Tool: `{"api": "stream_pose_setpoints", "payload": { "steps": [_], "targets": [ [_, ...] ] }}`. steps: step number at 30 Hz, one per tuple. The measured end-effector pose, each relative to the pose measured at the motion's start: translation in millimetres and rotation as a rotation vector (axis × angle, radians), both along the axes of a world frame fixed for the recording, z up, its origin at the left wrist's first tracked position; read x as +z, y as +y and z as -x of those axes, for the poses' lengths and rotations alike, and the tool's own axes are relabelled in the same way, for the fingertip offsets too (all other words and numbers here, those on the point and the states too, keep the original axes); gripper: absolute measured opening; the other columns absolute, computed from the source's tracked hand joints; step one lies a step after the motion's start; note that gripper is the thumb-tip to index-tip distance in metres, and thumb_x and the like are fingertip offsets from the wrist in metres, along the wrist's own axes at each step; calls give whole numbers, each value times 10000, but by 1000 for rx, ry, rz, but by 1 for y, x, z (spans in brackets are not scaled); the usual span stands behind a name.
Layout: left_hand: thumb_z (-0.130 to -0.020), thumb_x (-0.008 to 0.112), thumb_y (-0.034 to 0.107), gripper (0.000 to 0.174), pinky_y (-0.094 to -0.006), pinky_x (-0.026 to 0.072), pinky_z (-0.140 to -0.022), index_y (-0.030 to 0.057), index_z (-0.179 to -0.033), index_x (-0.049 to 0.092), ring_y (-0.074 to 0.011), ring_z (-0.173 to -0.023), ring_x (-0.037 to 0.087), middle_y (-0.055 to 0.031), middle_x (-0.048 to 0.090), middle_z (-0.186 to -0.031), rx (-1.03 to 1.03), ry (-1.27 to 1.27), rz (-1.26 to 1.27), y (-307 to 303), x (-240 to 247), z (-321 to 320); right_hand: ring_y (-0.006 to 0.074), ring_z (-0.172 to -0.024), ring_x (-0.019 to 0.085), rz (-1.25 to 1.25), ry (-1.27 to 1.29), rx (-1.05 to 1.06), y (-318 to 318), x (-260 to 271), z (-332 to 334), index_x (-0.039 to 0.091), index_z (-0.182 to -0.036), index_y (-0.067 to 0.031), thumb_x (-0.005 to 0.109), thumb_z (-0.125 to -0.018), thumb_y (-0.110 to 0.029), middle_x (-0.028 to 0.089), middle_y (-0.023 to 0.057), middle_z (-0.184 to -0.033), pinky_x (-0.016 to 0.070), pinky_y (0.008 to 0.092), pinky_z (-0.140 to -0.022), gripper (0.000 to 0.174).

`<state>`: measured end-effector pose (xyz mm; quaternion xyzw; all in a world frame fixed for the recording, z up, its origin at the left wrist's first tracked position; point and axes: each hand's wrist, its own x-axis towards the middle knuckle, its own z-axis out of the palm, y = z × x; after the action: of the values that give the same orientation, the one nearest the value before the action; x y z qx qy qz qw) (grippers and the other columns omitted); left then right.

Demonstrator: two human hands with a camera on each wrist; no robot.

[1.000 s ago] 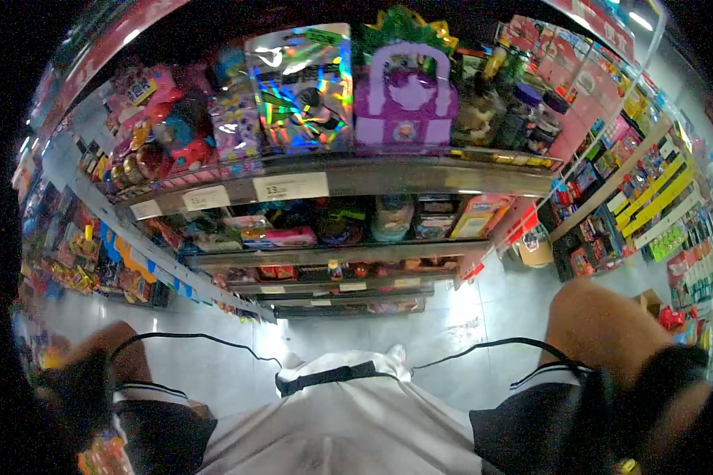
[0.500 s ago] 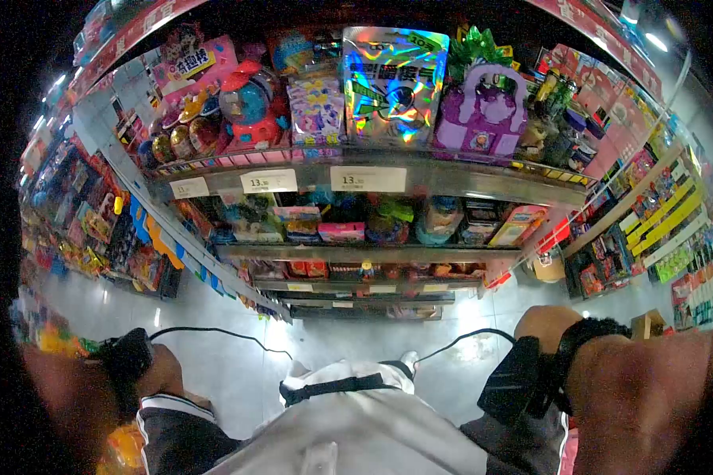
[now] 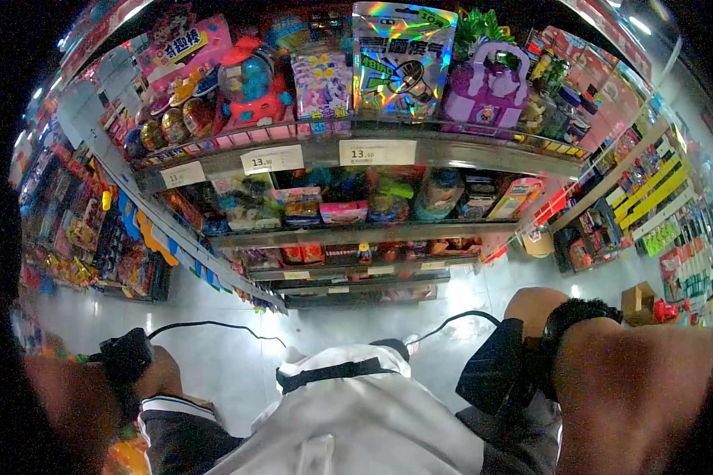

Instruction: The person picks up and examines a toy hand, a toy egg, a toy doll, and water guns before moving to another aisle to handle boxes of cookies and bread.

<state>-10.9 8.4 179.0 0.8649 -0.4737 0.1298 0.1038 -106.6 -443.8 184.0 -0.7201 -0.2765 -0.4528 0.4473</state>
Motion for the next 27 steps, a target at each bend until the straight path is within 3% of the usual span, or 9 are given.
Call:
{"api": "stream_pose_setpoints", "payload": {
  "steps": [5, 8, 11, 12, 13, 14, 16, 21, 27],
  "targets": [
    [-961, 548, 327, 362, -462, 430, -889, 39, -1166, 628, -310, -1063, 518, -163, 565, -1190, 30, -150, 102, 7, 12, 10, 151, -882, 668, -35, -11, -25, 13, 1, -11, 683, -1068, 12, 671, -900, -39, 691, 93, -1044, 545, 297, -773, 176],
    [-962, 549, 322, 358, -454, 435, -882, 34, -1156, 635, -306, -1053, 524, -163, 572, -1179, 32, -255, 480, -38, 4, 0, 146, -886, 666, -73, 18, -83, 24, 3, -33, 682, -1068, 13, 670, -901, -39, 690, 92, -1050, 544, 295, -775, 175],
    [-833, 678, 124, 205, -361, 491, -742, -27, -971, 697, -239, -834, 653, -148, 706, -973, -278, -290, 950, -144, -37, -59, 142, -890, 665, 54, 49, -197, 30, 7, -82, 680, -1069, 13, 669, -903, -39, 688, 91, -1055, 543, 294, -778, 175],
    [-881, 656, 89, 163, -379, 503, -888, 28, -1018, 719, -263, -998, 664, -140, 714, -1048, -68, -209, 815, -158, -45, -66, 141, -891, 664, 170, 22, -235, 31, 8, -108, 679, -1070, 13, 669, -903, -39, 688, 91, -1057, 542, 293, -779, 175],
    [-841, 679, 66, 168, -383, 503, -845, 29, -1002, 709, -276, -954, 660, -122, 710, -1039, -80, -288, 755, -175, -56, -85, 214, -813, 705, 385, -99, -291, 27, 6, -144, 685, -1006, -22, 718, -867, -96, 701, 112, -903, 545, 319, -718, 161],
    [-801, 702, 44, 185, -386, 503, -803, 30, -986, 699, -290, -911, 656, -105, 706, -1030, -94, -369, 693, -190, -67, -104, 310, -853, 693, 446, -78, -247, 23, -3, -173, 676, -1013, -4, 715, -867, -118, 693, 161, -933, 545, 363, -746, 189],
    [-858, 678, 85, 219, -414, 502, -874, 49, -1074, 694, -311, -993, 643, -117, 689, -1094, -32, -300, 558, -209, -81, -116, 384, -945, 645, 646, -29, -294, 14, -16, -214, 661, -1078, -5, 652, -885, -181, 678, 189, -1000, 525, 464, -817, 261],
    [-845, 690, 108, 307, -417, 477, -868, 74, -1148, 652, -279, -1028, 612, -79, 650, -1116, 61, -337, 493, -238, -109, -140, 381, -1053, 633, 864, 112, -388, 8, -24, -273, 655, -1198, -25, 660, -861, -139, 674, 173, -1168, 531, 444, -909, 356],
    [-847, 696, 171, 297, -410, 435, -898, 80, -1126, 649, -268, -1039, 589, -76, 633, -1095, 99, -427, 553, -249, -102, -145, 388, -1113, 601, 988, 173, -398, 14, -18, -294, 632, -1244, -58, 652, -872, -179, 647, 188, -1186, 498, 455, -976, 392]
  ]
}}
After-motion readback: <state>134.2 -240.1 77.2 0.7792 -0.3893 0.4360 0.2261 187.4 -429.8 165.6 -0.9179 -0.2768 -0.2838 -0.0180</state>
